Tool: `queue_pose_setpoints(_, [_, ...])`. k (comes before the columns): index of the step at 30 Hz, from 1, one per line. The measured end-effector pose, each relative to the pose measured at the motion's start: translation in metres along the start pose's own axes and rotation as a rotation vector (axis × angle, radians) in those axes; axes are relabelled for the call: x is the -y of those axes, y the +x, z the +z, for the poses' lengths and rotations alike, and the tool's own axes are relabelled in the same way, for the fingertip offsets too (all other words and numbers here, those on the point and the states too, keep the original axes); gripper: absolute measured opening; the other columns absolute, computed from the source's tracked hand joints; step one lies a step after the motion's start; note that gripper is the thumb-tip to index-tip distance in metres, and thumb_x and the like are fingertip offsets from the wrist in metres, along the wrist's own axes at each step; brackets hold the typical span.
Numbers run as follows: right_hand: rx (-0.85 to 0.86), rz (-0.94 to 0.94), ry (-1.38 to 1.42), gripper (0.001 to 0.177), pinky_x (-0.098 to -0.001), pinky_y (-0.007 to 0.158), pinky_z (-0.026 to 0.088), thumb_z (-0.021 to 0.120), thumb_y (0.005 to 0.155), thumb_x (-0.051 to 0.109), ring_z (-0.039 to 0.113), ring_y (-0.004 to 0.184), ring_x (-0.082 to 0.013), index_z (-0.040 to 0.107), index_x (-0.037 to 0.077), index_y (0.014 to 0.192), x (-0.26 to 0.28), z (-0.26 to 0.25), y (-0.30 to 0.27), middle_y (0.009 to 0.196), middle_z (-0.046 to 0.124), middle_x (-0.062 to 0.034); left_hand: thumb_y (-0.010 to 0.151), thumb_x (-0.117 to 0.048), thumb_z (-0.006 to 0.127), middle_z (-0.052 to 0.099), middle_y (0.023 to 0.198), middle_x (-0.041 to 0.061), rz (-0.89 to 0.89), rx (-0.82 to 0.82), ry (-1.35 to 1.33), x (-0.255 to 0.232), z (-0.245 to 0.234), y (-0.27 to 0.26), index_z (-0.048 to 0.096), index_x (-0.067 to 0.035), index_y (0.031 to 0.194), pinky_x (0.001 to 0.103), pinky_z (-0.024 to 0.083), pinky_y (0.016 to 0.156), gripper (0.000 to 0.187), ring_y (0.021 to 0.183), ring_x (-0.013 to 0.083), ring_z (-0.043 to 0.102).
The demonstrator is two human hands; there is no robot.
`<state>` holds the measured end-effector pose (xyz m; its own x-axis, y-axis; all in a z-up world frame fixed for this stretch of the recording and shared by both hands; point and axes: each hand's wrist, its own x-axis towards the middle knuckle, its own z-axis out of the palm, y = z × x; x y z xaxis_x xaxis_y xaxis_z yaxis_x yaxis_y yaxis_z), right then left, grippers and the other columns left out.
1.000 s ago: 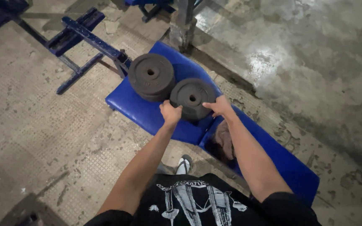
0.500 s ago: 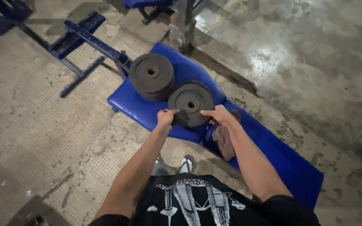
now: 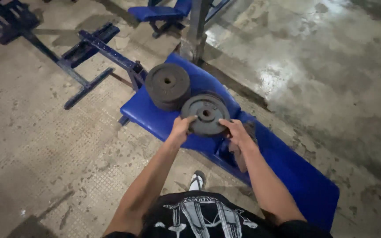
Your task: Loading weight plates onto a fitness machine.
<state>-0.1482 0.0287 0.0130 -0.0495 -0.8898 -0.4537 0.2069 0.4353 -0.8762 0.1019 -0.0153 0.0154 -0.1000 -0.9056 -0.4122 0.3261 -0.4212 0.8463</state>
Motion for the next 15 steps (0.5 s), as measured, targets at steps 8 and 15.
queue_pose_setpoints(8, [0.046, -0.118, -0.204, 0.03, -0.0322, 0.044, 0.044, 0.083, 0.085, 0.028, 0.058, 0.055, -0.015, 0.075, 0.001, 0.096, 0.006, 0.118, -0.022, 0.079, 0.07, -0.0063, 0.077, -0.002, 0.076, 0.07, 0.111, 0.016, 0.246, 0.052, -0.129, -0.063, -0.102, -0.058, 0.06, 0.005, 0.13, 0.036, 0.054, 0.079, 0.056, 0.09, 0.0225, 0.066])
queue_pose_setpoints(15, [0.449, -0.501, -0.118, 0.039, -0.0305, 0.085, 0.056, 0.083, 0.082, 0.017, 0.068, 0.094, -0.0104, 0.072, -0.002, 0.114, 0.006, 0.287, -0.046, 0.109, 0.074, -0.0037, 0.08, -0.011, 0.078, 0.072, 0.114, 0.015, 0.322, 0.033, -0.156, -0.158, -0.254, -0.143, 0.058, 0.006, 0.132, 0.038, 0.059, 0.088, 0.059, 0.1, 0.0241, 0.072])
